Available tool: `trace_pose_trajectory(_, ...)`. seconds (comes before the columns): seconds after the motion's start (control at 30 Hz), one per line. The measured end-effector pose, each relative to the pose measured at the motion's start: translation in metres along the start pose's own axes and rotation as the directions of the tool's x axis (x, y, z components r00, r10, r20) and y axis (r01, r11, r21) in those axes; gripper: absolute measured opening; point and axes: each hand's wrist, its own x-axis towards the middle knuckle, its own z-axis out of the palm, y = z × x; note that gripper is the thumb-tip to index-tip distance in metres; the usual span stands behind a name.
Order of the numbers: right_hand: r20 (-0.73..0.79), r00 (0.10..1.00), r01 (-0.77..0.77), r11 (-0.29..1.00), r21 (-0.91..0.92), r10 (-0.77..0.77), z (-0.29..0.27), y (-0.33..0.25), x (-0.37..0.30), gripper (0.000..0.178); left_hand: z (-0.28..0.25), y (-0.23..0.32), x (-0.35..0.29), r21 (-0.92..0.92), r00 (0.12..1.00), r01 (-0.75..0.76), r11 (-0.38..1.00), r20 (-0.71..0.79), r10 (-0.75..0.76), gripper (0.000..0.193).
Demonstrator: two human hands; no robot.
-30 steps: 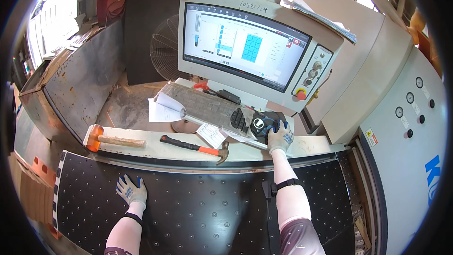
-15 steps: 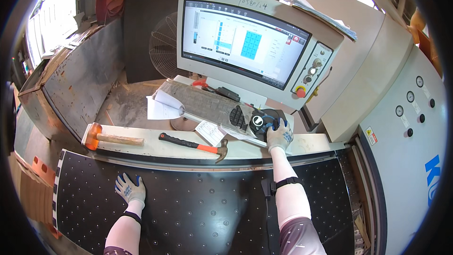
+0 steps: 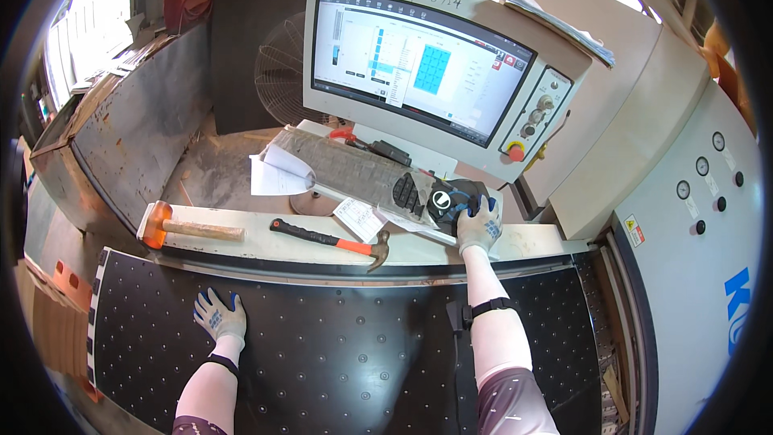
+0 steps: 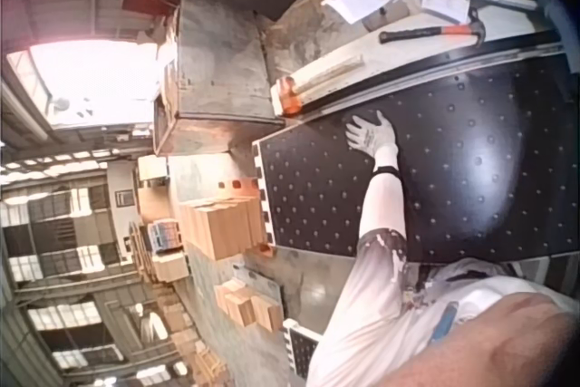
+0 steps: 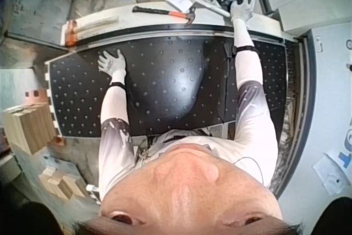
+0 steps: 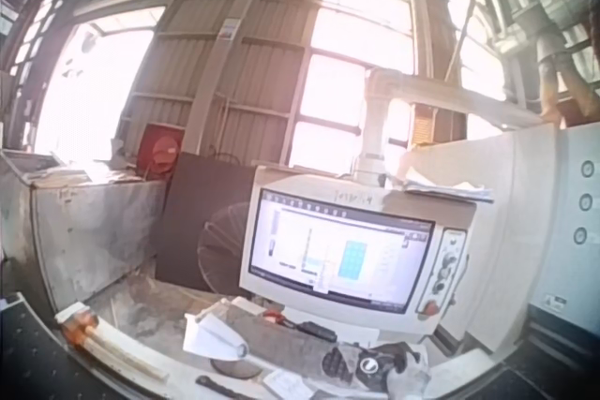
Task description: Moving wooden boards from an industrial processing machine to a pallet for stacking.
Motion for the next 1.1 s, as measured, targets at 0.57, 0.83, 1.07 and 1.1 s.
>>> trace_pose_trajectory(0.57,0.079,0.996,-0.037,0.999,-0.022,0.038,0.0018,-0.0026,0.0019,0.047,0.0013,-0.0017,0.0014,0.012,1.000,0.012,1.000,0.010,-0.012,0.073)
trace_pose_trajectory(0.83,0.067,0.997,-0.021,0.999,-0.040,0.024,0.0033,-0.0007,0.0029,0.048,-0.0024,0.0006,-0.0003,0.010,1.000,0.011,1.000,0.012,-0.011,0.073)
trace_pose_trajectory(1.07,0.079,0.996,-0.030,0.999,-0.029,0.032,0.0016,-0.0037,0.0021,0.048,-0.0036,-0.0007,-0.0007,0.007,1.000,0.011,1.000,0.016,-0.011,0.073)
trace_pose_trajectory(1.1,0.081,0.996,-0.027,0.999,-0.035,0.030,0.0013,-0.0046,0.0015,0.048,-0.0031,-0.0018,-0.0006,0.007,1.000,0.013,1.000,0.016,-0.013,0.073)
